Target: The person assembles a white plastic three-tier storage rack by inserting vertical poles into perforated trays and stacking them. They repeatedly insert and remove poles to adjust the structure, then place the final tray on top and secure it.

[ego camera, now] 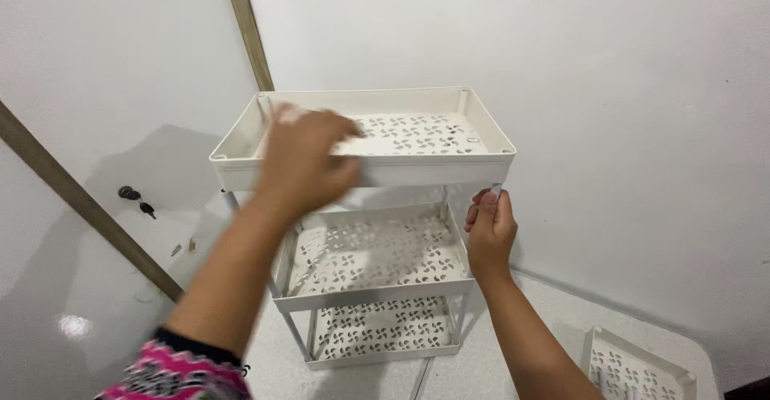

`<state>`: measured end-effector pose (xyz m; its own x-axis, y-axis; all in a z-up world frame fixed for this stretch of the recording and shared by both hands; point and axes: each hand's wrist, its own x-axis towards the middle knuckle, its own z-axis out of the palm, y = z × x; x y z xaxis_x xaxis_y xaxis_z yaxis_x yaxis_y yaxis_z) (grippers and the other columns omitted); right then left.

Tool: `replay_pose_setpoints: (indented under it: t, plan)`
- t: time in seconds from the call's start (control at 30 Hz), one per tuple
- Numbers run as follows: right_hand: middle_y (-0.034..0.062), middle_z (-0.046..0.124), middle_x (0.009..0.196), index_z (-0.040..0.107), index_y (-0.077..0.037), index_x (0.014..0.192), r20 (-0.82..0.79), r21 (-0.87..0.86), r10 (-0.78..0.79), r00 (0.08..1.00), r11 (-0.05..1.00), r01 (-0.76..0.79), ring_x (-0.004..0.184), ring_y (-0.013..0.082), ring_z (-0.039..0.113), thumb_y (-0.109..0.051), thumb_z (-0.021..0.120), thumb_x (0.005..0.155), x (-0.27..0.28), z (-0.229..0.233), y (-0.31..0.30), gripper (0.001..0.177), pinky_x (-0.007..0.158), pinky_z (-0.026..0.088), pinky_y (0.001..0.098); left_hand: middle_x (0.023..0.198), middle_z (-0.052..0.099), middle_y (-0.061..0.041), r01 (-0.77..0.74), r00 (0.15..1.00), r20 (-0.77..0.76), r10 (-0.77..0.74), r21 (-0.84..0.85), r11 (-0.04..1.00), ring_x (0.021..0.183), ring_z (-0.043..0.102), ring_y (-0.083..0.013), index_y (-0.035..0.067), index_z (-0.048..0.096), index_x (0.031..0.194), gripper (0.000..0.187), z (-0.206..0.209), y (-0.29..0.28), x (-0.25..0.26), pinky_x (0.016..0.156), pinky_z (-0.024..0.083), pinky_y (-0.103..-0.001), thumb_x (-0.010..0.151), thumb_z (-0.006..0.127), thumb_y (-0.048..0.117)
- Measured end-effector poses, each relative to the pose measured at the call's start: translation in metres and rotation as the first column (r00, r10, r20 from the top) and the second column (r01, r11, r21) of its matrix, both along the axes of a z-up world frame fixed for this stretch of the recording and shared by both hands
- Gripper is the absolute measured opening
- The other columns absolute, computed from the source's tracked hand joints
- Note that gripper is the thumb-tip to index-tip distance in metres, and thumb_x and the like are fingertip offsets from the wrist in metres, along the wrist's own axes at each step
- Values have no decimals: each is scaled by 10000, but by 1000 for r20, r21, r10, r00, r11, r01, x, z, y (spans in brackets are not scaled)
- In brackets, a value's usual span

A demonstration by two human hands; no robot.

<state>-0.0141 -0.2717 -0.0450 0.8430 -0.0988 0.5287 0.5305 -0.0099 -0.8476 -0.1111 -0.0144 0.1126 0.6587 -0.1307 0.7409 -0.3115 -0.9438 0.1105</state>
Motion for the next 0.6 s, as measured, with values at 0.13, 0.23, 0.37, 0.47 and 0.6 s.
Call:
replay_pose_setpoints:
  t: [0.13,0.23,0.37,0.47,0.6]
  plan:
    - [21,561,834,552,-59,959,130,84,67,989,993,-78,736,99,515,-316,378,1129,-9,2,-5,354,668,476,270,840,735,-15,45,939,-345,13,158,986,683,678,-175,159,727,861,135,-6,-87,26,641,557,-420,854,624,245]
    - [41,558,838,546,-52,967,53,131,96,994,986,-102,727,118,507,-301,378,1129,-15,8,-9,341,657,453,289,640,687,-7,110,959,-280,-52,197,974,529,652,-148,135,709,860,277,-7,-122,35,431,501,-357,906,619,392]
    - [17,581,866,586,-68,1023,39,154,127,991,979,-132,781,95,539,-277,353,1124,-19,18,-10,330,726,466,270,579,667,-9,152,976,-176,-125,147,977,474,647,-167,129,718,833,328,-9,-146,45,387,484,-358,868,694,455]
    - [-18,567,865,597,-86,1056,48,250,182,982,950,-188,771,64,511,-221,399,1083,-21,20,-10,241,714,456,239,578,669,-15,166,975,-157,-154,68,984,474,651,-176,132,717,746,338,-15,-146,51,412,485,-363,855,722,452]
    - [-49,450,757,521,-117,980,3,303,204,979,933,-195,616,42,348,-199,435,1086,-15,13,-9,160,543,310,215,554,660,-36,194,980,-44,-192,61,979,464,628,-189,131,708,652,382,-22,-144,54,402,445,-364,827,751,468]
